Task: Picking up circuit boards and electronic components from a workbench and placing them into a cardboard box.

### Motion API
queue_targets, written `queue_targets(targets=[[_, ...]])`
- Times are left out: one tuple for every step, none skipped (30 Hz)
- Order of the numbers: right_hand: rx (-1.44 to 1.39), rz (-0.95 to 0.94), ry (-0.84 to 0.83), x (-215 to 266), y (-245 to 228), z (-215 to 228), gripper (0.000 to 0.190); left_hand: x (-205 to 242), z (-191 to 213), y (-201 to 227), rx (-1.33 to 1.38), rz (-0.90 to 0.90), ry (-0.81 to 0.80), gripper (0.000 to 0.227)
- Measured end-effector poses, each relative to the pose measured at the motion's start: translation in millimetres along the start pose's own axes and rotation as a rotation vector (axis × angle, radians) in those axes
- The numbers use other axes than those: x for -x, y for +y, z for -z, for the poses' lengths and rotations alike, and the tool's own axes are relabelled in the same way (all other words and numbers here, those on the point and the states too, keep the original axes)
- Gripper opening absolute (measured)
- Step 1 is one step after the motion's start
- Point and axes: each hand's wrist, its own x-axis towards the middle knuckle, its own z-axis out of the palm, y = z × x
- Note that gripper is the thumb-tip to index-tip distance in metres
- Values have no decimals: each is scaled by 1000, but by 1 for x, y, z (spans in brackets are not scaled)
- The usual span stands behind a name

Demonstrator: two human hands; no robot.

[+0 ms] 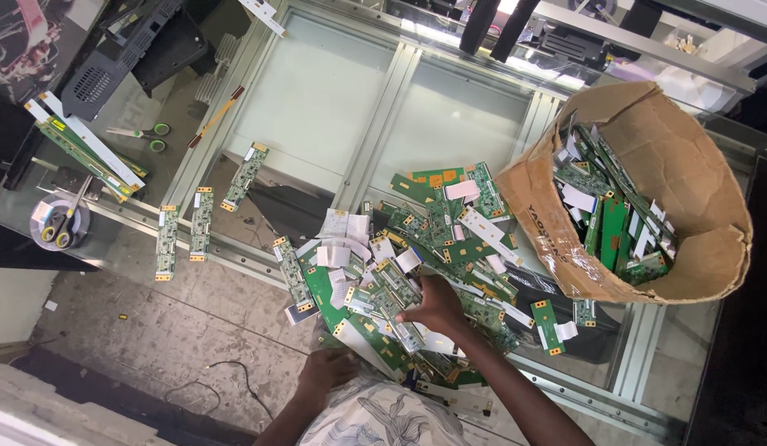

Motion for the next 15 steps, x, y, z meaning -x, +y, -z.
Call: queue_targets(targets=[[43,-41,-79,3,-3,3,64,7,-2,8,212,149,68,29],[41,-42,-80,-2,0,1,64,9,-1,13,210,150,69,29],[78,-15,-122,-6,5,-1,65,13,-1,16,184,139,-20,28],[116,12,-164,-9,10,-3,67,17,-1,19,158,128,-109,34],[118,14,-165,-7,8,-2,67,17,-3,19,160,127,-108,34],[125,-3,-167,-4,7,0,67,17,-5,20,153,151,-75,29],[129,-23,-166,-2,6,2,67,17,-7,21,141,175,-45,24],[129,-24,-163,-3,10,-3,67,9,-3,15,140,174,-47,24],[114,24,-127,-3,15,-8,68,2,0,6,167,145,-95,26],[99,72,-91,-3,20,-13,69,-5,4,-2,194,115,-143,28],[98,70,-92,3,12,-8,69,6,-3,10,192,117,-143,28],[124,29,-130,9,4,-4,68,16,-9,23,151,122,-101,27],[150,-13,-165,15,-3,2,67,26,-17,35,108,127,-61,28],[150,-17,-165,14,-1,1,67,20,-14,28,107,129,-64,28],[121,-32,-174,12,1,1,66,14,-12,21,138,102,-97,25]])
